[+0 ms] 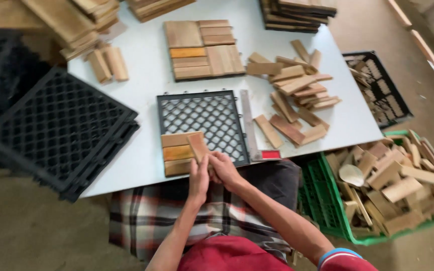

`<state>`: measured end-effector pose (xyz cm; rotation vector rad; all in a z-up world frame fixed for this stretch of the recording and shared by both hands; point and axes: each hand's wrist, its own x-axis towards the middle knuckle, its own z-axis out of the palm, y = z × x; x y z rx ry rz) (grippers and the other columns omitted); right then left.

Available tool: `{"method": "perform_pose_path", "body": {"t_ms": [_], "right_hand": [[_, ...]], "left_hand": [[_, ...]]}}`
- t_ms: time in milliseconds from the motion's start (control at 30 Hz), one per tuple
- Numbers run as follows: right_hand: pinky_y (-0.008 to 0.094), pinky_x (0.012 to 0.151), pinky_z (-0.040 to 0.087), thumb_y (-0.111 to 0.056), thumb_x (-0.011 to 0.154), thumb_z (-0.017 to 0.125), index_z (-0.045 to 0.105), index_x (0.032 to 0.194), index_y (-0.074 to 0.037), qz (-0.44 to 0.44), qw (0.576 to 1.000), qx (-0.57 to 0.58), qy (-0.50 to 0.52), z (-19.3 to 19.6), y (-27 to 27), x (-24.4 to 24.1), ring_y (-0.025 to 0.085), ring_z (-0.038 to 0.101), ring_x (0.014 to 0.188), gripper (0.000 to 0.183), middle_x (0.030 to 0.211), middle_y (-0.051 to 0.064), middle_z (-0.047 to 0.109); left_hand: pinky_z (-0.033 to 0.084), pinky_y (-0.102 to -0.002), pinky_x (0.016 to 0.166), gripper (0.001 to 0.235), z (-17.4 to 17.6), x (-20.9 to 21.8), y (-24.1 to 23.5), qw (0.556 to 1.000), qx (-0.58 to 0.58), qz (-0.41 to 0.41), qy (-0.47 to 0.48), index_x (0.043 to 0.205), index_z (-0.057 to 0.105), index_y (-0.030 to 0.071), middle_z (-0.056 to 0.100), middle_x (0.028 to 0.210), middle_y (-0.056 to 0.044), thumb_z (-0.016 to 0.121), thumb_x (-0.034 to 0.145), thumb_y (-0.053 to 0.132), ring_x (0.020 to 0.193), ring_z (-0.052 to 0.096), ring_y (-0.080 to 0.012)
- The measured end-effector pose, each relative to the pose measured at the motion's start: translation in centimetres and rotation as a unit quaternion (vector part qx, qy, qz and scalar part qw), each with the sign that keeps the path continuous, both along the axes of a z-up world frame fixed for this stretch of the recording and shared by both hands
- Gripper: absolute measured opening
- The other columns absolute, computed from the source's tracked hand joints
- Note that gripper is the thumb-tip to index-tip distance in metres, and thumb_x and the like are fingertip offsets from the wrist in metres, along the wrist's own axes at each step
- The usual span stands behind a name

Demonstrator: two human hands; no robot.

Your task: Assembling decorative wooden floor tiles by placing small wood slats onto a plastic interlocking base.

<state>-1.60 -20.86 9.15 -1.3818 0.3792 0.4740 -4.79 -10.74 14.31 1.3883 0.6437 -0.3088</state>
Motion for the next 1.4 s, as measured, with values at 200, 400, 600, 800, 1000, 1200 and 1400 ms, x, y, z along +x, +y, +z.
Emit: {"method": "perform_pose_path", "body": {"t_ms": [200, 400, 600, 800, 1000, 1200, 1400], "right_hand": [[0.031, 0.029, 0.038, -0.029, 0.097, 0.063, 0.070, 0.101, -0.001, 0.044, 0.995, -0.047, -0.073, 5.2, 6.4, 7.0, 0.020, 0.045, 0.028, 0.028, 0.040, 0.013, 0.044], [0.032, 0.044, 0.050, -0.035, 0.100, 0.065, 0.064, 0.127, -0.002, 0.066, 0.987, -0.020, -0.142, 9.5, 10.1, 10.2, 0.023, 0.059, 0.050, 0.043, 0.065, 0.016, 0.058], [0.030, 0.059, 0.058, -0.040, 0.104, 0.061, 0.057, 0.140, -0.001, 0.065, 0.987, -0.058, -0.132, 5.5, 7.6, 10.6, 0.024, 0.069, 0.083, 0.053, 0.102, 0.017, 0.073], [0.025, 0.039, 0.045, -0.028, 0.096, 0.067, 0.073, 0.103, -0.001, -0.031, 0.969, -0.176, -0.170, -2.6, -6.0, 8.5, 0.017, 0.063, 0.049, 0.029, 0.070, 0.010, 0.072], [0.034, 0.071, 0.056, -0.021, 0.091, 0.075, 0.077, 0.097, -0.015, -0.161, 0.742, -0.551, -0.346, -2.2, -21.9, 7.7, 0.023, 0.070, 0.080, 0.008, 0.084, 0.005, 0.072], [0.061, 0.107, 0.036, -0.024, 0.085, 0.075, 0.053, 0.145, -0.012, -0.025, 0.713, -0.680, -0.173, -3.3, -30.0, 5.2, 0.042, 0.043, 0.135, 0.065, 0.133, 0.016, 0.054], [0.050, 0.093, 0.051, -0.045, 0.099, 0.064, 0.070, 0.128, -0.025, -0.236, 0.855, -0.433, -0.161, -3.0, -28.6, 3.5, 0.034, 0.066, 0.113, 0.036, 0.113, 0.007, 0.074]], "left_hand": [[0.055, -0.048, 0.095, 0.078, 0.3, 4.8, 4.4, 0.994, -0.019, 0.062, -0.090, 0.157, 0.038, 0.009, 0.060, 0.137, -0.027, 0.051, 0.101, 0.060, 0.113, 0.066, -0.0332], [0.052, -0.044, 0.107, 0.091, 7.6, 9.9, 8.9, 0.971, -0.044, 0.124, -0.202, 0.165, 0.007, 0.012, 0.040, 0.157, -0.024, 0.051, 0.101, 0.060, 0.133, 0.057, -0.0321], [0.055, -0.035, 0.081, 0.056, 0.7, 7.9, 7.0, 0.983, 0.035, 0.032, -0.176, 0.148, 0.050, 0.013, 0.068, 0.110, -0.014, 0.045, 0.105, 0.048, 0.086, 0.066, -0.0199], [0.053, -0.043, 0.094, 0.035, -11.9, 8.5, 1.6, 0.872, 0.280, -0.164, -0.366, 0.115, 0.076, 0.012, 0.075, 0.111, -0.010, 0.057, 0.104, 0.039, 0.104, 0.069, -0.0317], [0.049, -0.035, 0.096, 0.015, -10.8, 7.3, 1.3, 0.717, 0.494, -0.198, -0.450, 0.101, 0.075, 0.018, 0.068, 0.109, 0.006, 0.065, 0.096, 0.028, 0.114, 0.058, -0.0189], [0.046, -0.035, 0.097, 0.013, -11.6, 7.3, 1.3, 0.708, 0.511, -0.194, -0.448, 0.097, 0.073, 0.022, 0.066, 0.109, 0.010, 0.068, 0.094, 0.033, 0.117, 0.056, -0.0164], [0.047, -0.034, 0.096, 0.010, -11.8, 7.1, 1.4, 0.712, 0.502, -0.184, -0.455, 0.094, 0.074, 0.022, 0.068, 0.108, 0.009, 0.070, 0.091, 0.031, 0.115, 0.058, -0.0166]]}}
